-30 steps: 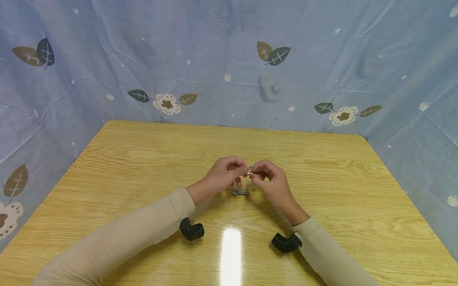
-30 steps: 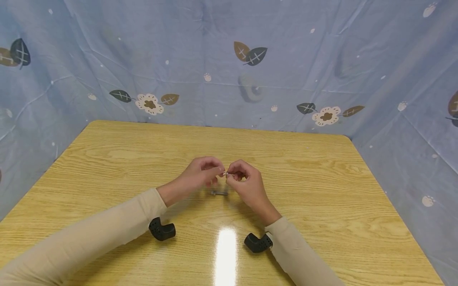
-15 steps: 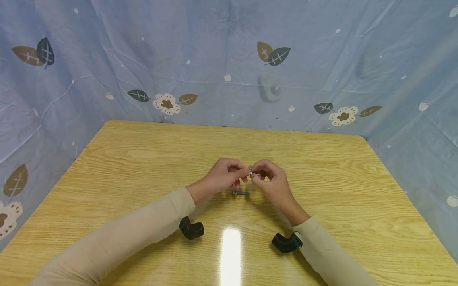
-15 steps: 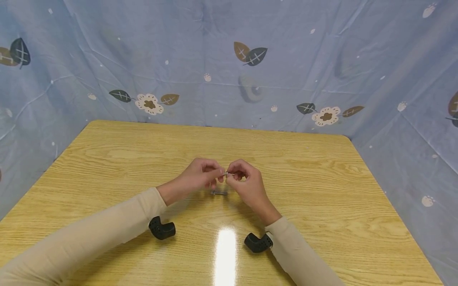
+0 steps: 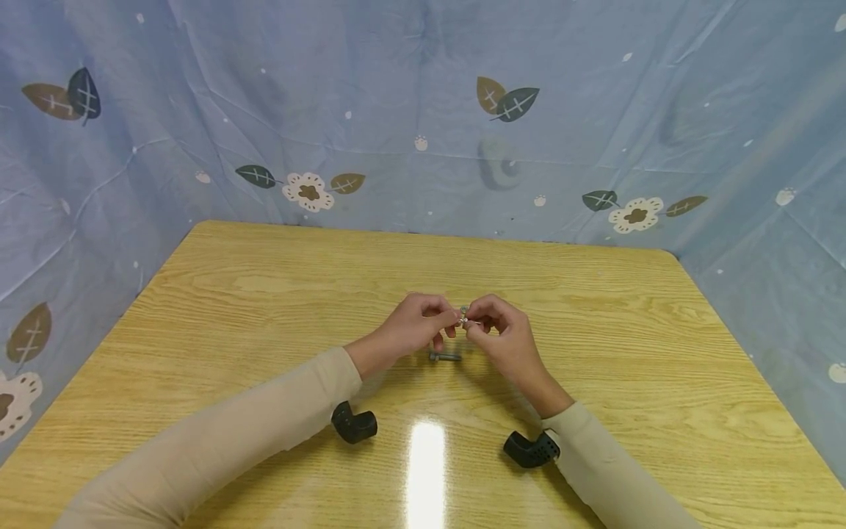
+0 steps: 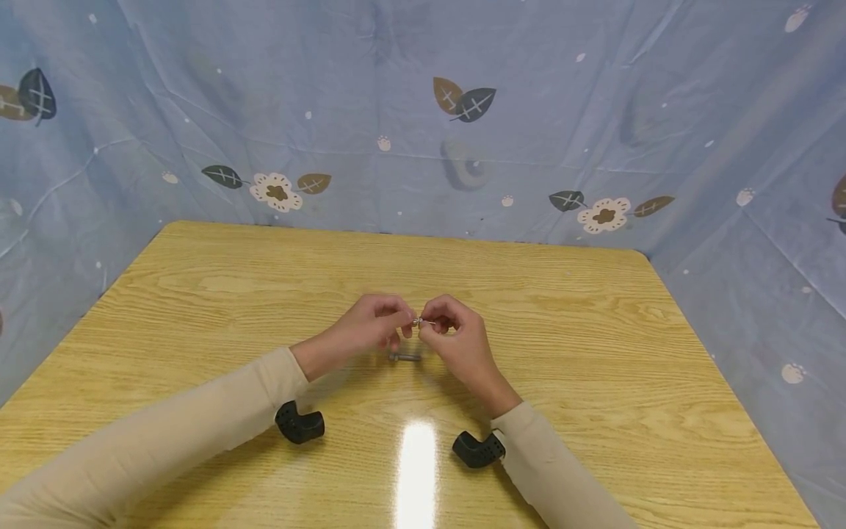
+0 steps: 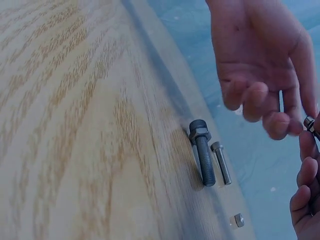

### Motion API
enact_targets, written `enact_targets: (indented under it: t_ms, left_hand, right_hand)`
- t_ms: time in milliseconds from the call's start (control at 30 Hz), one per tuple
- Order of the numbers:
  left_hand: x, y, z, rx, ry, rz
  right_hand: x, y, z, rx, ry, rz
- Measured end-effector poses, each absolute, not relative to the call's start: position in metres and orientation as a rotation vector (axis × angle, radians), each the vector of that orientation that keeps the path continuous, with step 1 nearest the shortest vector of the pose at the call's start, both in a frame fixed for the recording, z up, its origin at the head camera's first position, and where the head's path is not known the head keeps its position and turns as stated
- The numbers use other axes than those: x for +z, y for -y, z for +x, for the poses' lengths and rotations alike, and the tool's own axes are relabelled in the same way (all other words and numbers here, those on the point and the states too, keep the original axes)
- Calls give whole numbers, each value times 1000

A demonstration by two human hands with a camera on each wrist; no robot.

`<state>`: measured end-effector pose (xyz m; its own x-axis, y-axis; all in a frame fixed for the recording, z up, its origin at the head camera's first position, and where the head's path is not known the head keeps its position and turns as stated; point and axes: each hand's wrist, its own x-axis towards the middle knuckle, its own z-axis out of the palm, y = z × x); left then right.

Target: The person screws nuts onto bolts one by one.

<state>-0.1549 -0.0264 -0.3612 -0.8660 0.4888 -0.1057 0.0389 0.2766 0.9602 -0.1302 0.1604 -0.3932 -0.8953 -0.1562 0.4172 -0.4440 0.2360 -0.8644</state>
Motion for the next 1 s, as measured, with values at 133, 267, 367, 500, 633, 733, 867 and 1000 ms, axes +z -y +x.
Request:
enact_targets:
  t_ms: [133,267,367,500,633,733,867,1000]
  left_hand:
    - [-360,27,-155,1564,-2186,528]
    - [-359,29,-153,1584,-2197,566]
    - [-359,29,-152,1624,-2176,583]
    - [-361,28,-152,1663,-2153,603]
    - [-361,27,-152,1653,-2167,553]
    - [-361,26,-153,1607,-2200,508]
    - [-359,27,-152,1571,-2203,512]
    - [-359,28,-152,1603,-2179,553]
  right_hand:
    - [-394,-160,-130,1710,2265,589]
    - [-394,-161,-129,1709,2260,617]
    - [-394,-160,-129,1709,2263,612]
    - [-393,-160,-128,1709,2270,588]
    - [-392,-160,-128,1720,2269,571]
    - [-392,-160,-128,1735,2265,555]
    - [-393,-160,-128,1745,2255,563]
    - [-395,-160,-129,1729,2244,603]
